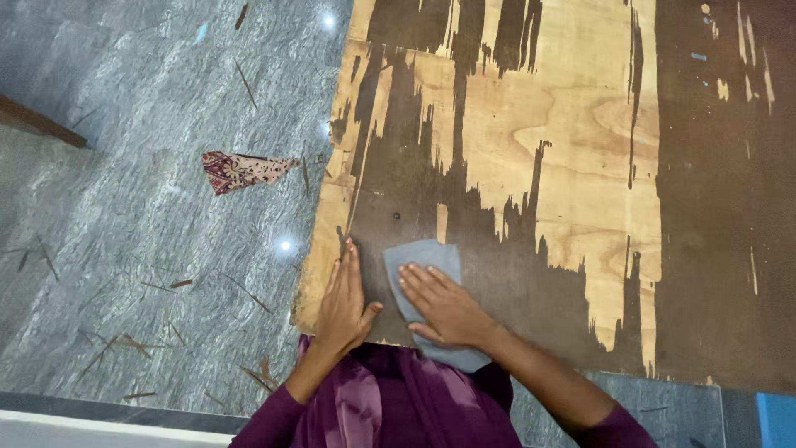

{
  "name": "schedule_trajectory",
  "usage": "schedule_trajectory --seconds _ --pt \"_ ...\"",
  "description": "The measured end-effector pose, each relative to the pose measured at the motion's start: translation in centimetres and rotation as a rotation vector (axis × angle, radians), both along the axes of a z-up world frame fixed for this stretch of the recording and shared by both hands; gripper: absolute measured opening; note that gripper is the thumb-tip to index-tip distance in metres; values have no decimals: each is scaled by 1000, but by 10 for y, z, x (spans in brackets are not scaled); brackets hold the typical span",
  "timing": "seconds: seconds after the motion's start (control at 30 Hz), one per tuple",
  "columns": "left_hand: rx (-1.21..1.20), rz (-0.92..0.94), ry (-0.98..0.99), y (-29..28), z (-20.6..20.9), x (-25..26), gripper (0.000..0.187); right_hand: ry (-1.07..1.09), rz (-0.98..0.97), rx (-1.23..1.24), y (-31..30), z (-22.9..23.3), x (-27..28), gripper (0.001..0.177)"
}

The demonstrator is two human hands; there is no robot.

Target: The person is sanding a wooden board with a sanding block. They move the sanding block back and forth across the surface of the board, focusing on smoothing the wood.

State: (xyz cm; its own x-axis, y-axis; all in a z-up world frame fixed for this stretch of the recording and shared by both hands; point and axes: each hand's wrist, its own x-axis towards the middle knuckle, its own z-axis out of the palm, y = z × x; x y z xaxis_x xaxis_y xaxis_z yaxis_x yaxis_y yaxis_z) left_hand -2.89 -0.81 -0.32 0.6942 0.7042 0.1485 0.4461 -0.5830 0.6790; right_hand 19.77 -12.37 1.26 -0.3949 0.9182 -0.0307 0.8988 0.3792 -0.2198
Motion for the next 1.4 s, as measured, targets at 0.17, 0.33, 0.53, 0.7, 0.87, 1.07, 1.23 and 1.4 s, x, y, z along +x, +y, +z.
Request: schedule_trajectory --seconds 0.17,0.33,0.53,0.7,0.87,1.07,1.23,1.4 --pt "62 -8 13 1 -1 0 112 41 -56 -8 68 -3 -46 82" --pt "139 -5 120 1 -2 5 111 -1 -257 132 114 -17 -17 79" --pt "169 -30 136 1 6 5 109 9 -419 85 70 -5 1 81" --pt "147 -32 102 3 8 6 109 30 -314 63 48 2 -24 80" --pt "107 -24 92 4 8 5 110 74 -385 79 93 -7 -17 79" --pt "35 -12 -19 3 8 1 110 -4 -579 109 82 -11 -14 82" --pt "-45 10 -198 5 1 -2 108 -18 -438 63 74 -8 -55 78" --pt "-21 9 -108 5 2 0 109 37 -438 38 139 -18 -45 80"
